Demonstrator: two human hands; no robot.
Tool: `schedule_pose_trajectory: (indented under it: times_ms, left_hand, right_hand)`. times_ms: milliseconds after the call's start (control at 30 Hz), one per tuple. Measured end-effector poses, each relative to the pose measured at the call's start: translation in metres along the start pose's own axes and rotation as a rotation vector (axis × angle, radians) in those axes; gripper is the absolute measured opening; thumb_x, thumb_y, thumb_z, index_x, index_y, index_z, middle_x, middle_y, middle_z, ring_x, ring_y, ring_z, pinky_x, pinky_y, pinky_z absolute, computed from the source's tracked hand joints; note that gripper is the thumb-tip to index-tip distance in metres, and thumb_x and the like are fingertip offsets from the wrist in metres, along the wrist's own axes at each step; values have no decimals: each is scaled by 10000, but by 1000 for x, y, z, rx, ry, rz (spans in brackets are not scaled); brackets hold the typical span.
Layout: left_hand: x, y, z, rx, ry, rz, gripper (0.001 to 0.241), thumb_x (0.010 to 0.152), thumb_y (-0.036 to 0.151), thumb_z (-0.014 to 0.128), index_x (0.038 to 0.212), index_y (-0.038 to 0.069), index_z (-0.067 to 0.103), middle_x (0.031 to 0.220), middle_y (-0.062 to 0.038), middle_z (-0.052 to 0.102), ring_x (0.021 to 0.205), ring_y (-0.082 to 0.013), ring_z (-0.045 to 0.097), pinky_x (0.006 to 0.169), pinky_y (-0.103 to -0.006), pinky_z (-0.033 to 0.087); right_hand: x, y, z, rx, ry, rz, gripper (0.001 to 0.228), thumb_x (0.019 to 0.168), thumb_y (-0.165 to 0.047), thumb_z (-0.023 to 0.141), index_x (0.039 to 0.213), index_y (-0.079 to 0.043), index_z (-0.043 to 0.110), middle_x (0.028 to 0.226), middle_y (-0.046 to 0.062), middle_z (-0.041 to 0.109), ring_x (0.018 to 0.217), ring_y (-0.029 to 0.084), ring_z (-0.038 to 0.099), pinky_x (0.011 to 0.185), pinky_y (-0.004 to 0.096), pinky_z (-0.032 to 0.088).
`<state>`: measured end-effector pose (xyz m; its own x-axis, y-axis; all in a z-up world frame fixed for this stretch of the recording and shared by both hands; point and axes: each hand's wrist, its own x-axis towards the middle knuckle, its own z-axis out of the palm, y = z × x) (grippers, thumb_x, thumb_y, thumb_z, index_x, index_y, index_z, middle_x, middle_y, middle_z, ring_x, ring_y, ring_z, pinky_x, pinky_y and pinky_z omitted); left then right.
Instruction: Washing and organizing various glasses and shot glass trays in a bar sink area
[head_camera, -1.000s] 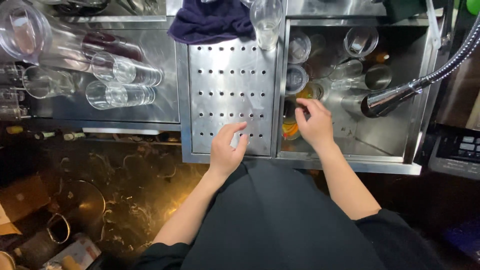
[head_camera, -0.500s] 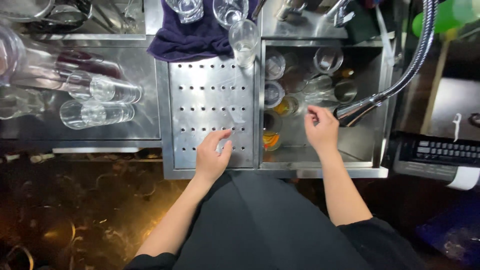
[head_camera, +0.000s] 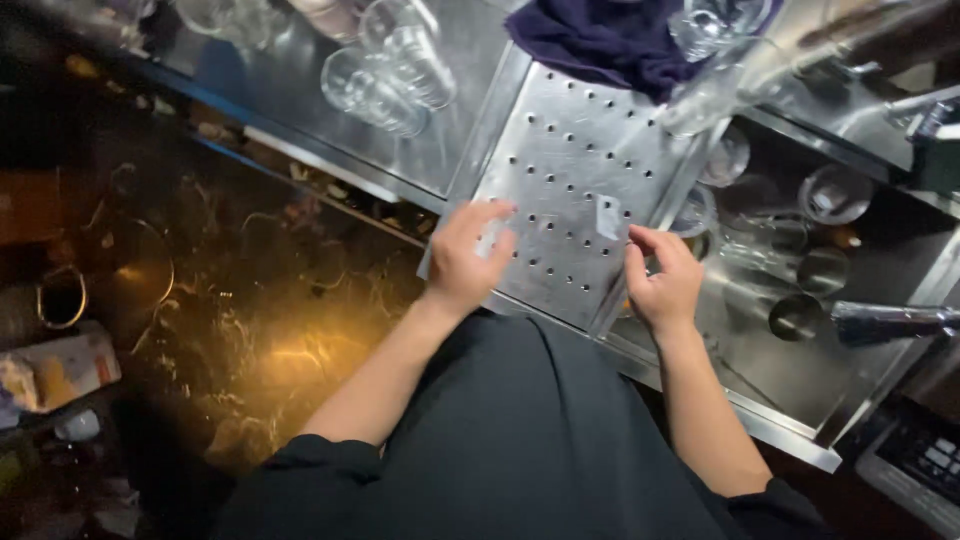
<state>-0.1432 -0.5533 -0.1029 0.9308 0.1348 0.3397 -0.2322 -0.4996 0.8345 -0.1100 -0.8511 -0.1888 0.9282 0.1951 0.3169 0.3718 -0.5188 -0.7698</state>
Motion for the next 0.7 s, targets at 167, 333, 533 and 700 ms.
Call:
schedule_pose_trajectory:
  times_ms: [167,333,533,700]
  left_hand:
    - [34,-32,-84,283,330,41,314,874,21,701,1183,76,680,1105,-102,677,1005,-300,674,849,-372,568]
    - [62,-29,-116,347,297,155,402,928,32,705,1318,47,607,1286,-101,559,1192,-301,571,969,-403,512]
    - [108,-40,-117,595,-6,-28,692,852,236,904,1439,161,544,1455,-206,399,1339,-382,459,1123,-529,455]
    - [135,-62,-100,784,-147,-40,585,827,403,960,1292,215,659,1403,-138,392,1283,-379,398,830,-562,637]
  right_hand:
    - [47,-40,22,23,-18,-126,173,917,-31,769,1084,-65,796,951,110,762,810,298,731,742,362,576]
    - [82,-35,13,-45,95,-213,200,949,-30,750,1147,-17,769,994,161,723,826,318,703,716,382,571]
    - [88,-48,-2,-139,126,-132,272,936,50,661,1205,82,688,1076,222,674,868,290,630,788,374,551]
    - [63,-53,36,-100,21,-67,307,922,31,639,1225,15,686,1118,183,659,879,268,634,804,354,552]
